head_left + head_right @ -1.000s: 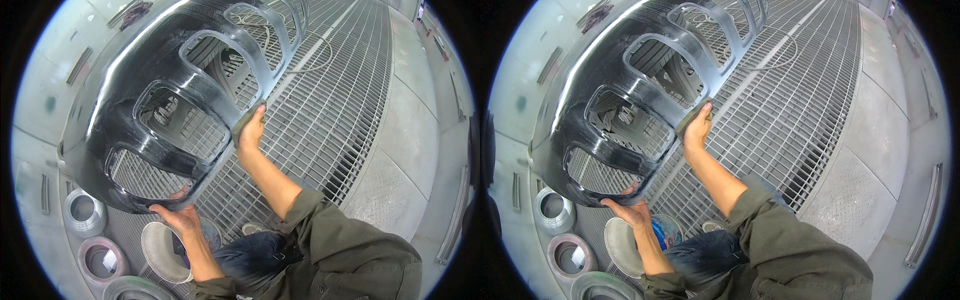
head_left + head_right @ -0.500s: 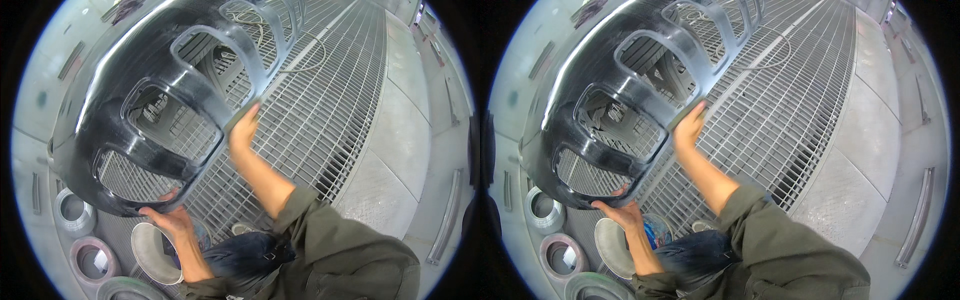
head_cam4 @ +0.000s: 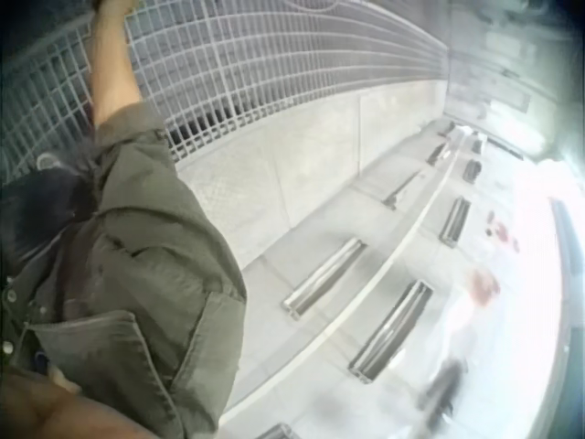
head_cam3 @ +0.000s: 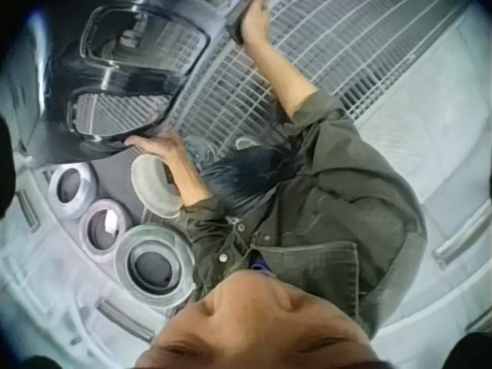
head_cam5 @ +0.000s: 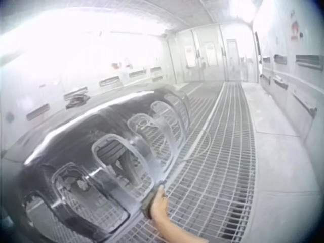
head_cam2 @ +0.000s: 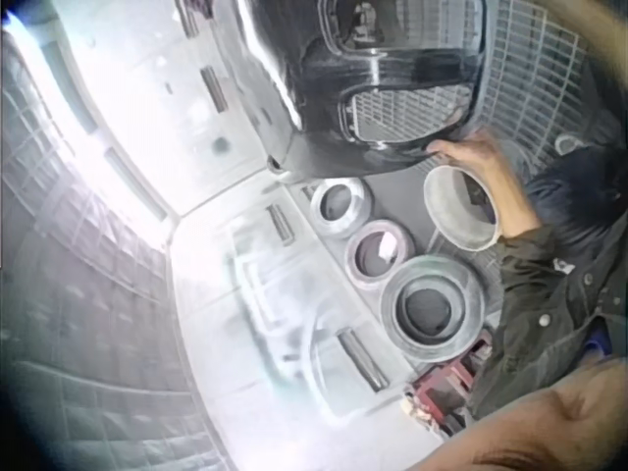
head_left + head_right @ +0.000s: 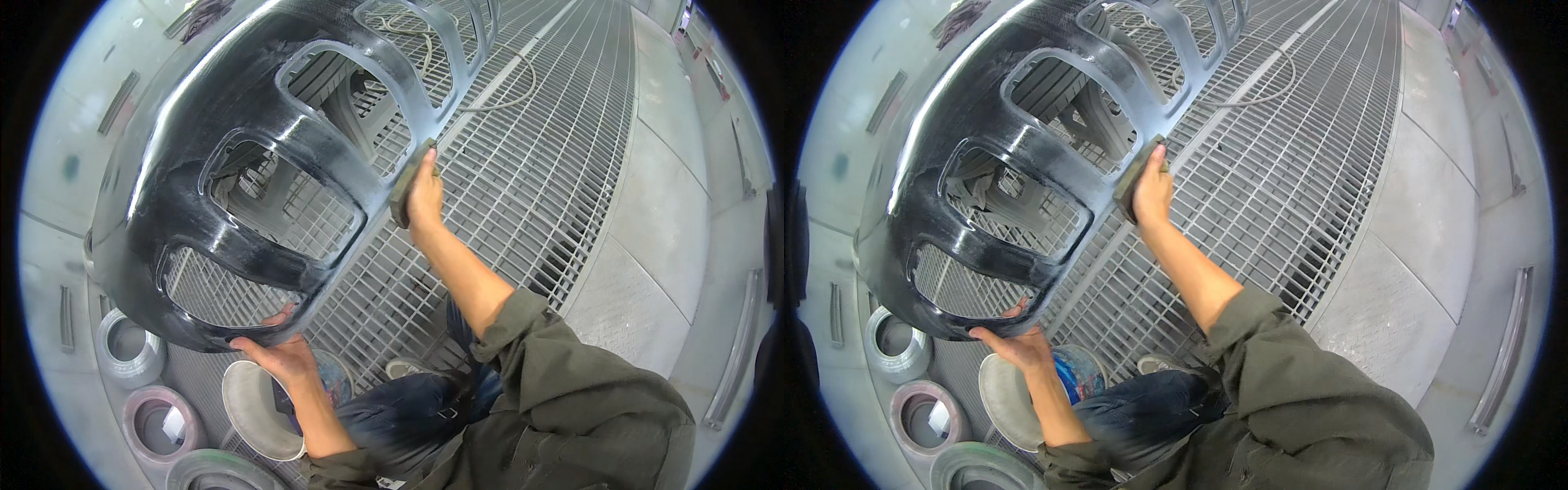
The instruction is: The person sands a black car bumper with a sanding block, focusing on the edges and contours. The person holds the bumper with one hand and sands with the other, occasionally wiping the surface with a hand.
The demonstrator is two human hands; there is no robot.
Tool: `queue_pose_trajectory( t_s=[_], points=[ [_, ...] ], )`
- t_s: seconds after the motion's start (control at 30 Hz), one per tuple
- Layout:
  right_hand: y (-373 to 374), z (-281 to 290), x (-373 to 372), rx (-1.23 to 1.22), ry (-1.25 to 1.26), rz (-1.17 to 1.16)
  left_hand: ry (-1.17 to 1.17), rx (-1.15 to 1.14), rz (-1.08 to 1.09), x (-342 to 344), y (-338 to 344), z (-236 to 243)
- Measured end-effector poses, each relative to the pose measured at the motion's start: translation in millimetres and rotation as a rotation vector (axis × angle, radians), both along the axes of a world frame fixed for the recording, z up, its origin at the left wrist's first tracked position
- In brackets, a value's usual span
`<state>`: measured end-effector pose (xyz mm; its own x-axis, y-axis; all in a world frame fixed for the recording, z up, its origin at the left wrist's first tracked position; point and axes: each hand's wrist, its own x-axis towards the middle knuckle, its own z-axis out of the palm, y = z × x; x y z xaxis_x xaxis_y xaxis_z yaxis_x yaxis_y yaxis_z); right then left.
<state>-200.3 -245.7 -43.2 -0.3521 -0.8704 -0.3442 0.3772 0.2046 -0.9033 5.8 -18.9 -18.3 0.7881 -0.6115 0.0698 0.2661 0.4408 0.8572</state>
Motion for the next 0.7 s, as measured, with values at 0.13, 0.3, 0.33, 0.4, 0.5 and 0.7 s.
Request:
queue_pose_trajectory(
  t_s=[0.13,0.3,0.33,0.4,0.5,0.7],
  points=[
    [46,-24,-42,0.157,-0.372,0.086,0.005,0.011,-0.003,7,4,-2],
    [101,6,-60,-0.123,-0.632,0.162,0.055,-0.004,0.003,4,6,1],
    [104,21,-62,-0.192,-0.670,0.146,0.049,0.000,-0.016,6,6,0],
    [108,24,-58,-0.437,-0.249,0.065,0.037,0.009,-0.049,10,9,-3],
    [102,25,-31,-1.083,0.090,0.016,0.028,0.017,0.016,-4,-2,9],
    [87,-19,20,-1.211,0.923,0.177,-0.032,-0.037,-0.028,-3,-4,8]
  ],
)
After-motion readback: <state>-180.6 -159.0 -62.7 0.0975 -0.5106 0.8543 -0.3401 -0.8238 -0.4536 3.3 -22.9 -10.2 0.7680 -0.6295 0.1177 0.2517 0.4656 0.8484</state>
